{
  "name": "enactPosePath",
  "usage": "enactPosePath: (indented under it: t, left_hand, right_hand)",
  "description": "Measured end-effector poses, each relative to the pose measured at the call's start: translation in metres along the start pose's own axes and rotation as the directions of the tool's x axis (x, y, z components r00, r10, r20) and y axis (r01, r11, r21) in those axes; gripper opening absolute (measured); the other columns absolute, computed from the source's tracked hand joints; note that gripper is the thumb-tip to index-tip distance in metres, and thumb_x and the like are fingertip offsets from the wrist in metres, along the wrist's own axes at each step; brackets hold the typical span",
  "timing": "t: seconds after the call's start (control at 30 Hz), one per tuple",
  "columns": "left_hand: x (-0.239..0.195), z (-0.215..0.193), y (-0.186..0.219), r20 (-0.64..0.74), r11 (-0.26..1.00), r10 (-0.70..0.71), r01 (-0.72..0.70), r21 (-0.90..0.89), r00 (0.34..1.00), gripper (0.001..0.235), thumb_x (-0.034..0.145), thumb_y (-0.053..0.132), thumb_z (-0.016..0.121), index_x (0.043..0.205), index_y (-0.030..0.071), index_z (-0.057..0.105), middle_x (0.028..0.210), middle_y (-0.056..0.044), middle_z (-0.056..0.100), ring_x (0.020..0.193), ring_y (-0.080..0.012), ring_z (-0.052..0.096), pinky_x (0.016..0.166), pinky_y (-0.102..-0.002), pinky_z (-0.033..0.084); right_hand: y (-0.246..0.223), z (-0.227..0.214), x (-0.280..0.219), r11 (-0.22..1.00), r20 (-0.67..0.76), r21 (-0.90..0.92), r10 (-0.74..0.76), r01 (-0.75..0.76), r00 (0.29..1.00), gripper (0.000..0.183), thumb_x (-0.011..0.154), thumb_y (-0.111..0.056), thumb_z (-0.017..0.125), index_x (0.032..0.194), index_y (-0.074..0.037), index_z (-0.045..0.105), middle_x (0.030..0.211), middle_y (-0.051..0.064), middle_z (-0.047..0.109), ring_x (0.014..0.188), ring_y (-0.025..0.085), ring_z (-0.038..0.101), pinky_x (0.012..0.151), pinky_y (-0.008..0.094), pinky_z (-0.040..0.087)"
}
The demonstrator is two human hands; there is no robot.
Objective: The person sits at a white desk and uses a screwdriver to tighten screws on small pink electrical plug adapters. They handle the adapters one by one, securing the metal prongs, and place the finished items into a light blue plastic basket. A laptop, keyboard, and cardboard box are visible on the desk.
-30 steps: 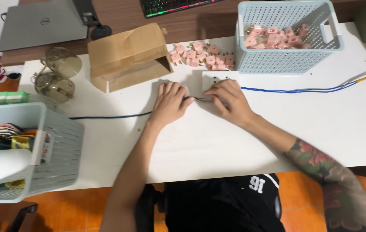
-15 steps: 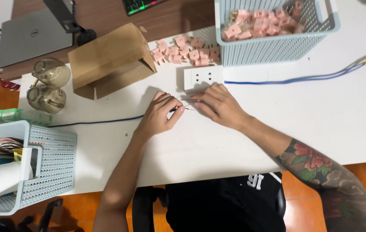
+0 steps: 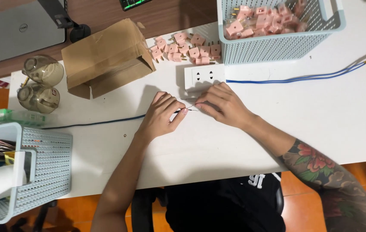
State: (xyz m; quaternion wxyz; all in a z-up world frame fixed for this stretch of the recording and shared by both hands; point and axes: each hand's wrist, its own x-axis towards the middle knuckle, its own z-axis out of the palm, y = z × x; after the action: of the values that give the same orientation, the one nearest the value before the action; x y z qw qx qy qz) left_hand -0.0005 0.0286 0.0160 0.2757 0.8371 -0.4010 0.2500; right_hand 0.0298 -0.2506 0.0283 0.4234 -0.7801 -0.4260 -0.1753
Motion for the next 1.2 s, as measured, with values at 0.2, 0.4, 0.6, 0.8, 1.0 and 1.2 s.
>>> enactPosePath:
  t: [0.2,0.4,0.6,0.8,1.0,1.2]
  left_hand:
    - [-0.005,0.019,0.003,-0.068,0.993,-0.059,0.065,0.097,0.996,0.02,0.116,0.032,0.068,0.101,0.019,0.072,0.078,0.001,0.058,0.088,-0.0228,0.067,0.108,-0.05,0.046]
    - [0.0,0.014,0.009,-0.107,0.988,-0.038,0.054,0.148,0.994,0.021,0.116,0.03,0.068,0.098,0.019,0.07,0.077,0.001,0.057,0.088,-0.0229,0.068,0.107,-0.05,0.047]
    - [0.001,0.019,0.008,-0.171,0.984,-0.052,0.08,0.16,0.984,0.022,0.117,0.03,0.067,0.098,0.019,0.07,0.076,0.002,0.056,0.087,-0.022,0.067,0.106,-0.049,0.048]
    - [0.003,0.013,0.009,-0.189,0.985,-0.067,0.095,0.143,0.98,0.022,0.117,0.03,0.067,0.099,0.018,0.072,0.075,0.001,0.056,0.087,-0.0229,0.068,0.106,-0.049,0.048]
    - [0.002,0.015,0.008,-0.185,0.987,-0.088,0.111,0.116,0.979,0.026,0.118,0.032,0.065,0.097,0.018,0.071,0.075,0.002,0.056,0.088,-0.022,0.068,0.106,-0.048,0.047]
    - [0.003,0.014,0.008,-0.16,0.982,-0.156,0.17,0.08,0.975,0.029,0.119,0.034,0.064,0.099,0.017,0.074,0.076,0.001,0.061,0.092,-0.0229,0.07,0.108,-0.051,0.045]
  right_hand:
    - [0.005,0.0,-0.002,1.0,0.032,-0.002,0.0,0.0,1.0,0.011,0.108,-0.023,0.083,0.11,-0.012,0.086,0.089,0.006,0.074,0.087,0.025,0.07,0.092,0.04,0.053]
    - [-0.003,0.0,0.0,0.961,0.082,0.214,0.16,-0.174,0.984,0.006,0.104,-0.018,0.086,0.106,-0.012,0.087,0.088,0.003,0.073,0.088,0.022,0.069,0.095,0.041,0.052]
    - [0.004,0.005,-0.003,0.947,0.08,0.204,0.235,-0.247,0.969,0.007,0.105,-0.017,0.085,0.108,-0.01,0.085,0.087,0.004,0.074,0.087,0.022,0.071,0.094,0.042,0.055]
    - [0.005,0.007,-0.006,0.947,0.02,0.18,0.267,-0.266,0.963,0.018,0.103,-0.016,0.088,0.118,-0.007,0.083,0.093,0.007,0.076,0.09,0.024,0.073,0.095,0.045,0.057]
    - [0.001,0.007,-0.005,0.977,0.007,0.081,0.196,-0.196,0.981,0.011,0.105,-0.016,0.087,0.113,-0.009,0.085,0.091,0.005,0.077,0.091,0.023,0.074,0.095,0.043,0.057]
    - [-0.003,0.008,-0.004,0.968,-0.039,0.089,0.24,-0.236,0.97,0.016,0.107,-0.021,0.085,0.119,-0.01,0.082,0.093,0.006,0.075,0.09,0.025,0.074,0.092,0.045,0.058]
